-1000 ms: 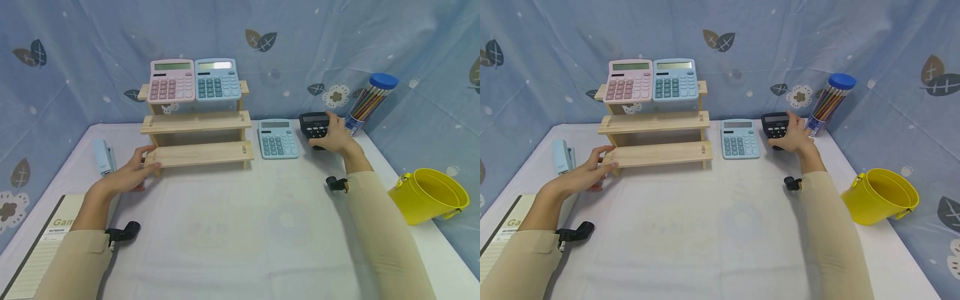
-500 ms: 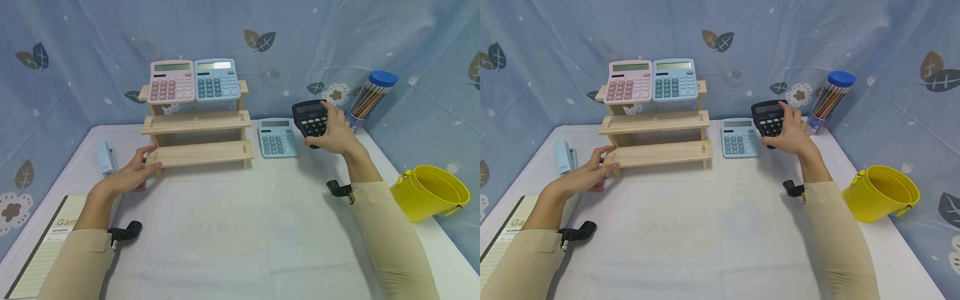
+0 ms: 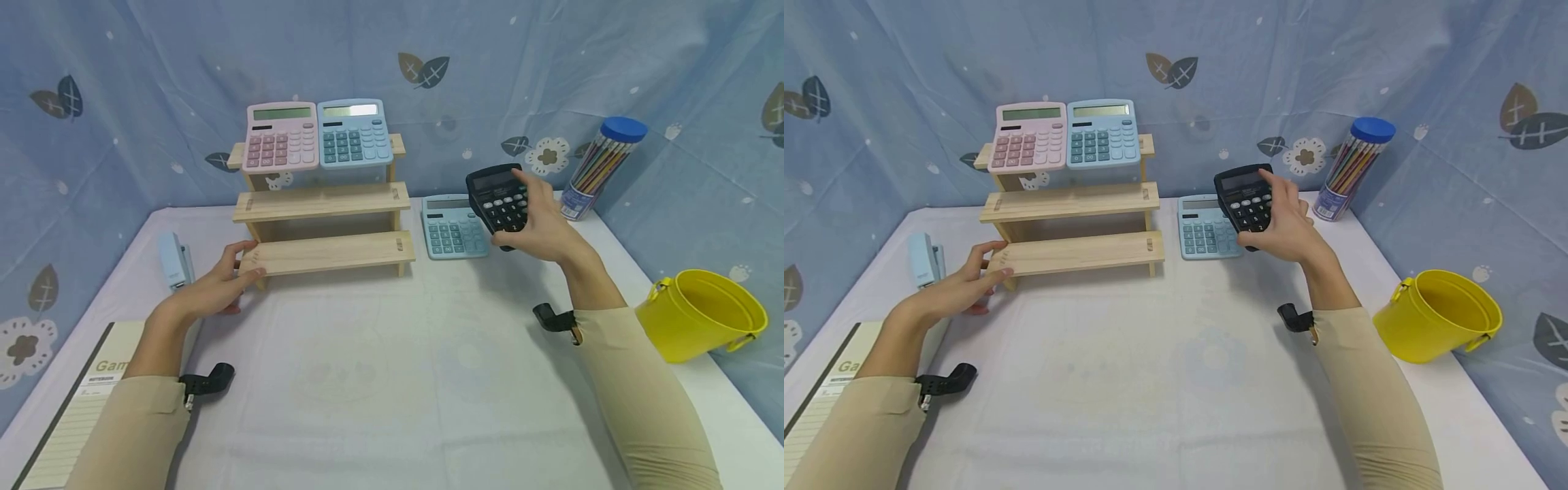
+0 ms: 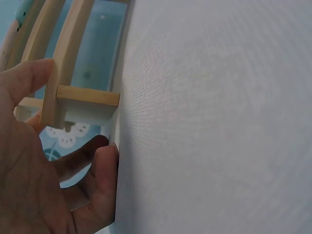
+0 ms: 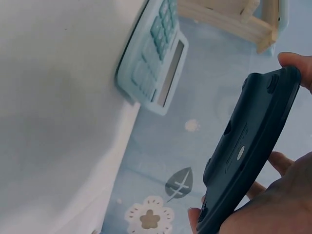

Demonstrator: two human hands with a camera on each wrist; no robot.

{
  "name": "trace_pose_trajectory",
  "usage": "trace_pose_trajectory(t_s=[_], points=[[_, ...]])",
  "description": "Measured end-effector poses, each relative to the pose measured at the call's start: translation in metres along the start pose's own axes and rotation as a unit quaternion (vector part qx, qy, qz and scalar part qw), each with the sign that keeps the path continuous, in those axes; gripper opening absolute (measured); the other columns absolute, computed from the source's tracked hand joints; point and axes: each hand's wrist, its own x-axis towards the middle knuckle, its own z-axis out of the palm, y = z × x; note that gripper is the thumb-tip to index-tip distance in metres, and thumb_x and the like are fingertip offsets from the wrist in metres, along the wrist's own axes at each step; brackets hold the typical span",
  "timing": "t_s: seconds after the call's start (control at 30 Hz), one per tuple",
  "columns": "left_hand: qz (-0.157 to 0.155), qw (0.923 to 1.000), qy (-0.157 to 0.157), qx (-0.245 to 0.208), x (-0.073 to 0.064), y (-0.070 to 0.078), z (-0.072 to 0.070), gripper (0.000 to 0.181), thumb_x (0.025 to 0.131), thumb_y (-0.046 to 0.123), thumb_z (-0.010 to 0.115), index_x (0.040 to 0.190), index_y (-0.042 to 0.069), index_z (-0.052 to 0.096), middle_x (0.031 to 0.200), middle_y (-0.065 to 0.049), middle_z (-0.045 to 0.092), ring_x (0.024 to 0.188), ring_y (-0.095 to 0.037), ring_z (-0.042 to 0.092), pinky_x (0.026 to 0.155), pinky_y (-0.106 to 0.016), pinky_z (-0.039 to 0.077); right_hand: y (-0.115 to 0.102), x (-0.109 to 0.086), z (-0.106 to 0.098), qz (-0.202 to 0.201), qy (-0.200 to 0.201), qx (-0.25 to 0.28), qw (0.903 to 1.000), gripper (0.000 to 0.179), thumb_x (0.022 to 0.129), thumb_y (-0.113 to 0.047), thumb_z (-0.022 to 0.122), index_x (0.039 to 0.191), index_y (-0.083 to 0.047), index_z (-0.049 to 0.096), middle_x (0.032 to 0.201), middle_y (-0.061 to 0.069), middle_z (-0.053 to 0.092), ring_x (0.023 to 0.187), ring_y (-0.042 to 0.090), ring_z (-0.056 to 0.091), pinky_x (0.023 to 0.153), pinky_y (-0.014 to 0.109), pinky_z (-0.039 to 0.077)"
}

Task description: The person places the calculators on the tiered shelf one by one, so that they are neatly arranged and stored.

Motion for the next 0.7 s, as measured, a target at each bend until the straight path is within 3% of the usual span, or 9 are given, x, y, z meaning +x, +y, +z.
trace_pose_trajectory(t_s=[0.47, 0.7], points=[[-0.001, 1.0000, 0.003, 0.002, 0.003, 0.000, 0.000, 0.083, 0.106, 0.058, 0.043, 0.163, 0.029, -0.010, 0.158, -0.035, 0.015, 0.126, -0.045, 0.043, 0.080, -0.042, 0.055, -0.021, -0.004, 0.009, -0.040, -0.024, 0.018, 0.9987, 0.118, 0.079, -0.020, 0.084, 0.166, -0.031, 0.005, 0.165, 0.019, 0.010, 0.143, 0.051, 0.012, 0.102, 0.080, 0.024], [-0.006, 1.0000, 0.006, -0.003, 0.002, -0.002, -0.001, 0.085, 0.105, 0.059, 0.044, 0.163, 0.029, -0.010, 0.158, -0.035, 0.014, 0.123, -0.044, 0.044, 0.078, -0.040, 0.055, -0.038, -0.006, 0.017, -0.086, -0.032, 0.010, 0.9957, 0.116, 0.076, -0.022, 0.084, 0.165, -0.032, 0.010, 0.166, 0.016, 0.012, 0.141, 0.048, 0.017, 0.102, 0.080, 0.020]])
